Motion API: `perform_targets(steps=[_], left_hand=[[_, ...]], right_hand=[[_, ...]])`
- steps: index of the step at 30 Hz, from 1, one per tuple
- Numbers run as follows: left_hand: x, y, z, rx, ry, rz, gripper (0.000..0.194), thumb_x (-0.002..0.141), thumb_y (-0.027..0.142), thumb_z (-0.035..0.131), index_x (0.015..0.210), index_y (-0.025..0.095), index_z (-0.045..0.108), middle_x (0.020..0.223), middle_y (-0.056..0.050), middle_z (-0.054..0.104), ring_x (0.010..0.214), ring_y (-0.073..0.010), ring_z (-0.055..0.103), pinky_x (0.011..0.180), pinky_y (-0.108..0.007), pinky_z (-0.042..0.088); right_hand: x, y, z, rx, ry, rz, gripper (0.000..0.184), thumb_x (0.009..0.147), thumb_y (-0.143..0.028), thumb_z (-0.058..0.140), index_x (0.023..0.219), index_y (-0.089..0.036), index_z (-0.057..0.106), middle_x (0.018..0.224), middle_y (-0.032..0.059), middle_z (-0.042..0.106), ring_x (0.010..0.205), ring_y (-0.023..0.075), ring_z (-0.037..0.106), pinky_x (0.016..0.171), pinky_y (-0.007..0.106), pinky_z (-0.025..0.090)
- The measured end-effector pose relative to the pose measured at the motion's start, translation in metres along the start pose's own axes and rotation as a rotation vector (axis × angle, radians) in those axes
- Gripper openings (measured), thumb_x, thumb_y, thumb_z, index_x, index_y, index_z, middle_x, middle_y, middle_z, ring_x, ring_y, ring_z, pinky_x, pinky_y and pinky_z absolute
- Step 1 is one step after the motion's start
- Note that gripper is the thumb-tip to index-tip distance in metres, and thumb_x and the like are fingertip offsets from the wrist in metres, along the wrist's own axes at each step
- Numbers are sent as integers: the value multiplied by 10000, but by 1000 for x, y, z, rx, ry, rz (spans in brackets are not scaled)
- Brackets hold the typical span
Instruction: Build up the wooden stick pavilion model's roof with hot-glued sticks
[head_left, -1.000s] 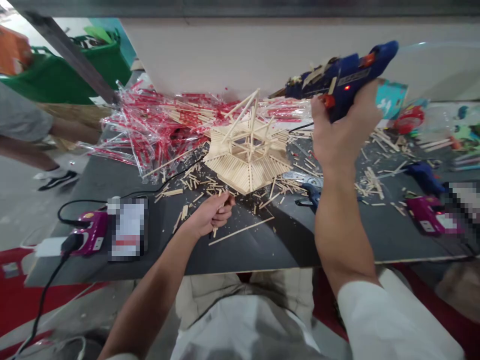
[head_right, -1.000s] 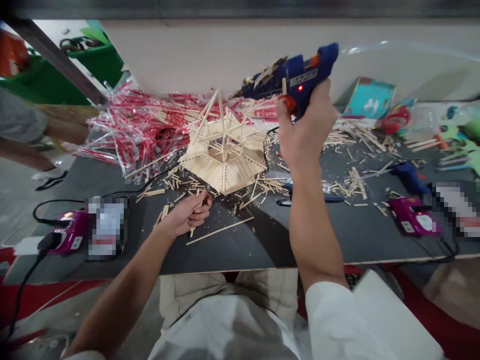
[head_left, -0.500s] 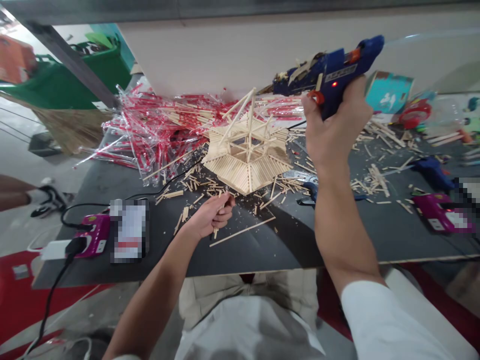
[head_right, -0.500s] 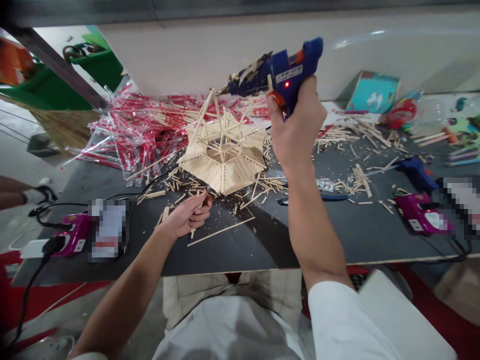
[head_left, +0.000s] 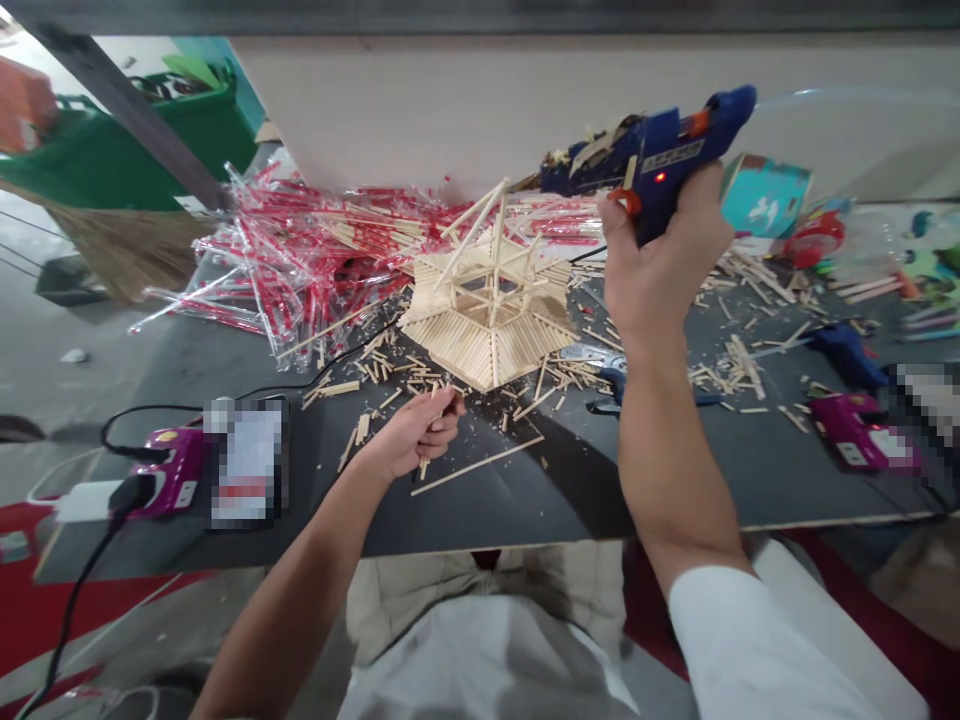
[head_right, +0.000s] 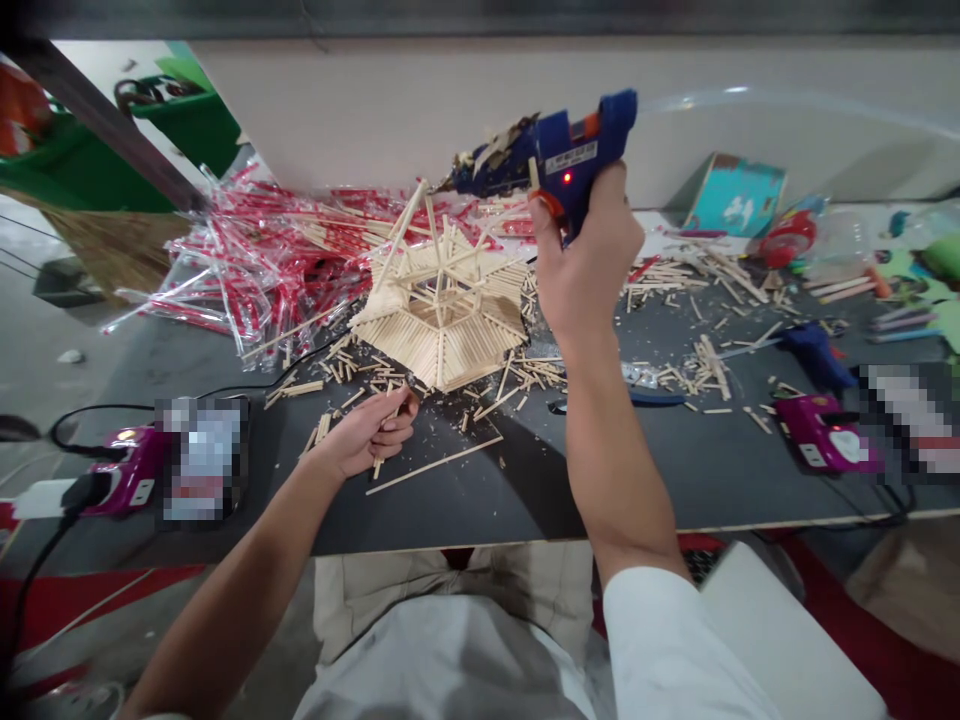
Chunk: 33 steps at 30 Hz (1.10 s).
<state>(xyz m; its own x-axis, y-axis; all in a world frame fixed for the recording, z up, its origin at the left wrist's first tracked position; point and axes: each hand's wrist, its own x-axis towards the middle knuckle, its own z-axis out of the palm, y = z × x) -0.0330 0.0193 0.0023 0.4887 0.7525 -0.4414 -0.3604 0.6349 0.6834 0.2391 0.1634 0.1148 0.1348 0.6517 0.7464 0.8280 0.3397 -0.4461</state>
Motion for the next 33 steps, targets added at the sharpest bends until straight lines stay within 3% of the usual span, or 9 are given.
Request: perform_targets(steps=[5,20,24,33], left_hand=[[-1,0,-1,8,4,-4,362,994,511,674,922,166,592,644,92,298,464,-29,161,367,-104,166],[0,-1,-1,15,2,0,357,996,512,670,922,170,599,642,91,302,451,-26,177,367,-99,169],[0,-1,-1,12,5,0,366,991,517,678,916,167,602,639,91,303,450,-26,178,367,-100,171],[0,0,2,11,16,-1,373,987,518,683,908,162,604,635,89,309,458,-27,176,365,-101,175]], right_hand=[[0,6,4,45,5,-30,401,947,-517,575,1226,-252,466,1061,96,613,1044,310,645,933,480,499],[3,9,6,29,24,-36,501,935,-521,571,1346,-270,434,1136,117,628,1094,331,647,981,529,500],[3,6,4,23,33,-24,464,954,-540,583,1341,-311,468,1151,108,663,1106,337,669,978,520,521],[3,-4,-4,-43,14,15,486,968,-489,613,1361,-242,469,1213,151,697,1109,318,653,961,462,501]])
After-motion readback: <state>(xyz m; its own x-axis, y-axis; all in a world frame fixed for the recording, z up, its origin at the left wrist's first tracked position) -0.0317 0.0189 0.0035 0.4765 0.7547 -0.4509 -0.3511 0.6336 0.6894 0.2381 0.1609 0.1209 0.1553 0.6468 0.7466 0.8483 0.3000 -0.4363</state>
